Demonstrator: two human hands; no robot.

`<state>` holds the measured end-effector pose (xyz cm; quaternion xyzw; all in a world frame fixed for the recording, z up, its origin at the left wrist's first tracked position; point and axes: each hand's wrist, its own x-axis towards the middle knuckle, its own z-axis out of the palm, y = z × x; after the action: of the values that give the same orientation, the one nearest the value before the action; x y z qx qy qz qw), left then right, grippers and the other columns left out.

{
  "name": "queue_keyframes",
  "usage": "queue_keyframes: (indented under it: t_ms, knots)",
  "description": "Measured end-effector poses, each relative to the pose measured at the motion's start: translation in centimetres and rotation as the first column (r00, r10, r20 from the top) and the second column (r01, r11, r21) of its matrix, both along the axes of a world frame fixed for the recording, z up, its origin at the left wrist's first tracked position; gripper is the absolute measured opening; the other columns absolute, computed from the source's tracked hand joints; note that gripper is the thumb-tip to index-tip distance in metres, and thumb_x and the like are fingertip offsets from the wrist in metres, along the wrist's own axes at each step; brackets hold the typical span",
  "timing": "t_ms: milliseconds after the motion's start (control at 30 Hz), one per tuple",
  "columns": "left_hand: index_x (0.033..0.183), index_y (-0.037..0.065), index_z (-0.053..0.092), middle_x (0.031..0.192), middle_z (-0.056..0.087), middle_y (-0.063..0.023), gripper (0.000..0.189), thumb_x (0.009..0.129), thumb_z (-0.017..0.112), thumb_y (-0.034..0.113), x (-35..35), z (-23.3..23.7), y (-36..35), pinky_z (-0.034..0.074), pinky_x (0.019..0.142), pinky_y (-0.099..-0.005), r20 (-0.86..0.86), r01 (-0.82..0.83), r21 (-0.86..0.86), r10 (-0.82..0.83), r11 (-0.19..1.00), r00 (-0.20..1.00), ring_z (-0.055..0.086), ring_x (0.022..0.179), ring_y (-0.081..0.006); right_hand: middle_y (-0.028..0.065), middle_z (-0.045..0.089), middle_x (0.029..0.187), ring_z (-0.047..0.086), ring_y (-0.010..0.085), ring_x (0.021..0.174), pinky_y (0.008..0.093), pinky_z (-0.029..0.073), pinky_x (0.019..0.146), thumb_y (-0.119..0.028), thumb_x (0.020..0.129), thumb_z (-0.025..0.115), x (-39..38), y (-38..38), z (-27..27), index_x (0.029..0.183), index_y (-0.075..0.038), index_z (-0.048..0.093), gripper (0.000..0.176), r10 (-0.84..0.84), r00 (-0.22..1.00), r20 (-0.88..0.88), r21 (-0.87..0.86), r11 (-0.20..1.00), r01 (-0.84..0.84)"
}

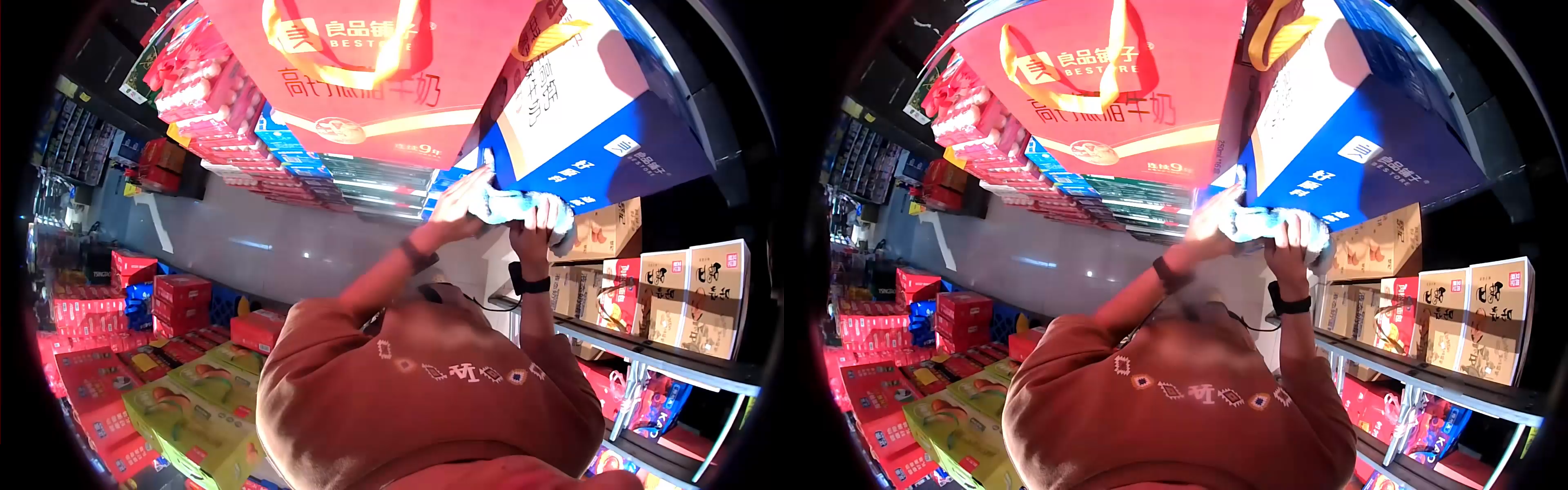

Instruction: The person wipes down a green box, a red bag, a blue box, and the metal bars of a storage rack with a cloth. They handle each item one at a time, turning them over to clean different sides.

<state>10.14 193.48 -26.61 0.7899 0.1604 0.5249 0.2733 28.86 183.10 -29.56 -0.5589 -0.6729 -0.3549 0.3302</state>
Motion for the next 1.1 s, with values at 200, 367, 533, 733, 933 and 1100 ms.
queue_keyframes:
  t_ms: [200, 367, 533, 733, 933, 1100]
  knots:
    - [0.133, -0.004, 0.049, 0.134, 0.053, -0.0235, 0.067, 0.077, 0.068, 0.027, 0.3, 6.9, 0.3, 0.043, 0.103, -0.0449, 0.008, 0.025, 0.087, -0.026, 0.996, 1.0, 0.053, 0.123, -0.04, 0.0235, 0.057, 0.126, 0.05, 0.0454, 0.123, 0.0574, 0.039, 0.103, -0.016, 0.082, 0.064, 0.2, 1.1, 10.6, 0.116, -0.002, 0.061, 0.037, 0.057, 0.998, 0.0, 0.158, 0.986, -0.056]
    - [0.134, -0.008, 0.046, 0.133, 0.051, -0.0267, 0.072, 0.072, 0.07, 0.021, 1.3, 17.5, 0.2, 0.044, 0.101, -0.0456, 0.07, -0.037, 0.238, 0.021, 0.97, 0.997, 0.053, 0.12, -0.0428, 0.0284, 0.037, 0.147, 0.033, 0.0502, 0.136, 0.0578, 0.028, 0.111, -0.011, 0.083, 0.059, 0.3, 0.6, 22.5, 0.137, -0.001, 0.042, 0.058, 0.017, 1.0, 0.005, 0.156, 0.988, -0.018]
    - [0.136, -0.007, 0.044, 0.136, 0.048, -0.0275, 0.077, 0.069, 0.075, 0.017, 2.4, 23.7, 0.9, 0.042, 0.103, -0.044, 0.118, -0.053, 0.309, 0.017, 0.95, 0.993, 0.05, 0.123, -0.0434, 0.0278, 0.038, 0.146, 0.033, 0.0536, 0.133, 0.0596, 0.03, 0.107, -0.021, 0.087, 0.063, 2.4, 0.8, 27.7, 0.14, -0.004, 0.04, 0.06, 0.032, 0.996, 0.087, 0.259, 0.964, -0.054]
    - [0.145, -0.006, 0.033, 0.144, 0.039, -0.0279, 0.087, 0.071, 0.073, 0.018, 2.4, 23.1, 0.4, 0.034, 0.11, -0.044, 0.088, 0.0, 0.224, -0.02, 0.975, 0.996, 0.041, 0.134, -0.0412, 0.0286, 0.039, 0.145, 0.03, 0.0525, 0.135, 0.0604, 0.026, 0.11, -0.026, 0.088, 0.062, 3.6, 0.8, 24.5, 0.132, -0.001, 0.045, 0.054, 0.092, 0.995, 0.042, 0.256, 0.961, -0.1]
    - [0.14, -0.005, 0.041, 0.142, 0.044, -0.0259, 0.078, 0.075, 0.073, 0.023, 2.3, 14.4, -1.3, 0.035, 0.109, -0.0442, 0.058, -0.037, -0.005, 0.038, 0.999, 0.998, 0.044, 0.132, -0.04, 0.0193, 0.054, 0.13, 0.049, 0.0364, 0.125, 0.05, 0.036, 0.108, -0.022, 0.083, 0.063, 3.7, 1.0, 14.0, 0.115, -0.004, 0.061, 0.037, 0.088, 0.995, 0.039, 0.311, 0.946, -0.096]
    - [0.138, -0.004, 0.043, 0.141, 0.047, -0.0232, 0.073, 0.076, 0.072, 0.022, 1.9, 7.7, -2.4, 0.036, 0.108, -0.0426, 0.019, -0.083, -0.194, 0.089, 0.978, 0.996, 0.046, 0.131, -0.0366, 0.0072, 0.055, 0.117, 0.053, 0.0348, 0.118, 0.0516, 0.034, 0.108, -0.021, 0.085, 0.064, 4.5, -0.7, 6.6, 0.108, -0.019, 0.057, 0.024, 0.071, 0.958, 0.276, 0.084, 0.992, -0.098]
